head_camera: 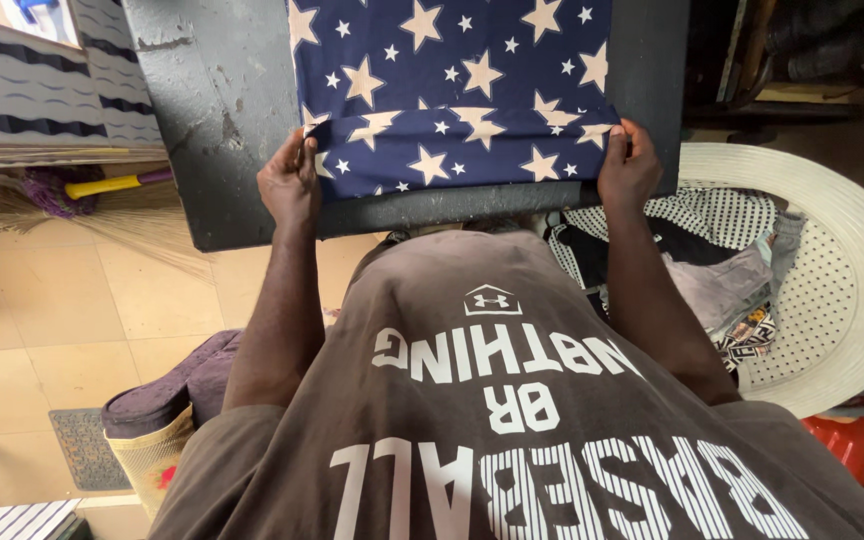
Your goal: The person takes a star-patterned shirt and a plain t-shirt from a basket, folds each one on a table, and places them into a storage bag.
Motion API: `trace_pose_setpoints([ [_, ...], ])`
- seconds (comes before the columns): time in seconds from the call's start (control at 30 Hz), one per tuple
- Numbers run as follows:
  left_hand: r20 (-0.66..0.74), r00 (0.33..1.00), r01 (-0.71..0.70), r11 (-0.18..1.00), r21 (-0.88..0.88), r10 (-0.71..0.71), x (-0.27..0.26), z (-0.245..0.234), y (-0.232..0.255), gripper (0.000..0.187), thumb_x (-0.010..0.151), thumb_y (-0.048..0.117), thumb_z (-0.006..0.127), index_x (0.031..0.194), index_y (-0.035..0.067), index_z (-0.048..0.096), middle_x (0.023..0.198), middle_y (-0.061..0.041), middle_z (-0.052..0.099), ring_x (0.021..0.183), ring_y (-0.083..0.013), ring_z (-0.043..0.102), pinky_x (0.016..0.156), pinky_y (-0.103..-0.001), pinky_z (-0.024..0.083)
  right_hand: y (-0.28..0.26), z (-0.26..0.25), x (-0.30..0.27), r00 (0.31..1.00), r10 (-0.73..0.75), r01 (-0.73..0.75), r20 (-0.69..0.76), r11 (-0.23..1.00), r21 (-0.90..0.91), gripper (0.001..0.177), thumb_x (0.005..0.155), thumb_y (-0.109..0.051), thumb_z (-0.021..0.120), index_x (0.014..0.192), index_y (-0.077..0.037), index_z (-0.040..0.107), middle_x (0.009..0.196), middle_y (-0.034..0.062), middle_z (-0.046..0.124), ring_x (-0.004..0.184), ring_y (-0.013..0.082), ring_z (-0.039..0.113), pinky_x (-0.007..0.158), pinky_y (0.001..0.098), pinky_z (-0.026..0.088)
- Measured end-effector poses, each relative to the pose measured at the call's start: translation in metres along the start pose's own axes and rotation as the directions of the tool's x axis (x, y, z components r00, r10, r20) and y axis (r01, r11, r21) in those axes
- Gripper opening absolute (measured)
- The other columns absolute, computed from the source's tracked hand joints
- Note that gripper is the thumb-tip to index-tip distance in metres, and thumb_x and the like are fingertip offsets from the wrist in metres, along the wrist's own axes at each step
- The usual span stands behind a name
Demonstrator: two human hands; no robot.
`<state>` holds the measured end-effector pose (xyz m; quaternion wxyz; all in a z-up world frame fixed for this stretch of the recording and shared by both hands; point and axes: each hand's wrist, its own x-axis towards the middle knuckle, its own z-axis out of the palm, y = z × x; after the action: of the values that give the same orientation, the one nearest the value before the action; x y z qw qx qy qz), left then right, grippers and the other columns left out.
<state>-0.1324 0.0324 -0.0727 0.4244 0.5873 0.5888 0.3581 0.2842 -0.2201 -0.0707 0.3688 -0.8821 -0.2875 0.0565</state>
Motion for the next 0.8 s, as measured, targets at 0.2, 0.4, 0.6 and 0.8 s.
trace_pose_setpoints([
  [0.2,0.045,0.992,-0.123,0.777,0.617,0.122,-0.017,-0.009,0.027,0.051,0.107,0.034,0.072,0.15,0.01,0.06,0.127,-0.015,0.063,0.117,-0.0288,0.06,0.094,-0.041,0.053,-0.025,-0.007,-0.014,0.996,-0.082,0.088,0.034,0.965,-0.248,0.046,0.102,-0.02,0.066,0.142,0.002,0.057,0.129,0.0236,0.062,0.123,0.0386,0.058,0.099,0.0495,0.048],
  [0.4,0.422,0.823,-0.554,0.701,0.448,0.381,-0.054,0.018,0.056,0.07,0.101,0.045,0.071,0.157,0.011,0.046,0.17,-0.02,0.027,0.158,-0.0446,0.025,0.127,-0.061,0.023,-0.076,0.023,-0.044,0.811,-0.366,0.468,0.455,0.874,-0.132,0.058,0.106,-0.042,0.061,0.151,-0.009,0.046,0.167,0.0181,0.036,0.159,0.0358,0.03,0.126,0.0593,0.028],
  [0.6,0.598,0.787,-0.571,0.548,0.611,0.154,-0.054,0.029,0.05,0.096,0.101,0.073,0.048,0.169,0.01,0.024,0.174,-0.02,0.005,0.158,-0.0451,-0.006,0.122,-0.07,-0.001,-0.103,0.043,-0.057,0.63,-0.205,0.525,0.749,0.823,-0.216,0.094,0.097,-0.06,0.056,0.169,-0.018,0.012,0.174,0.0161,-0.004,0.158,0.0382,-0.01,0.121,0.0685,-0.003],
  [0.8,0.632,0.743,-0.623,0.57,0.536,0.218,-0.052,0.004,0.035,0.103,0.099,0.076,0.052,0.169,0.008,0.022,0.176,-0.019,0.004,0.161,-0.0419,-0.005,0.126,-0.067,-0.001,-0.076,0.016,-0.042,0.721,0.034,0.368,0.692,0.828,-0.423,0.094,0.101,-0.066,0.052,0.17,-0.026,0.003,0.175,0.0123,-0.015,0.159,0.0357,-0.02,0.12,0.0712,-0.012],
])
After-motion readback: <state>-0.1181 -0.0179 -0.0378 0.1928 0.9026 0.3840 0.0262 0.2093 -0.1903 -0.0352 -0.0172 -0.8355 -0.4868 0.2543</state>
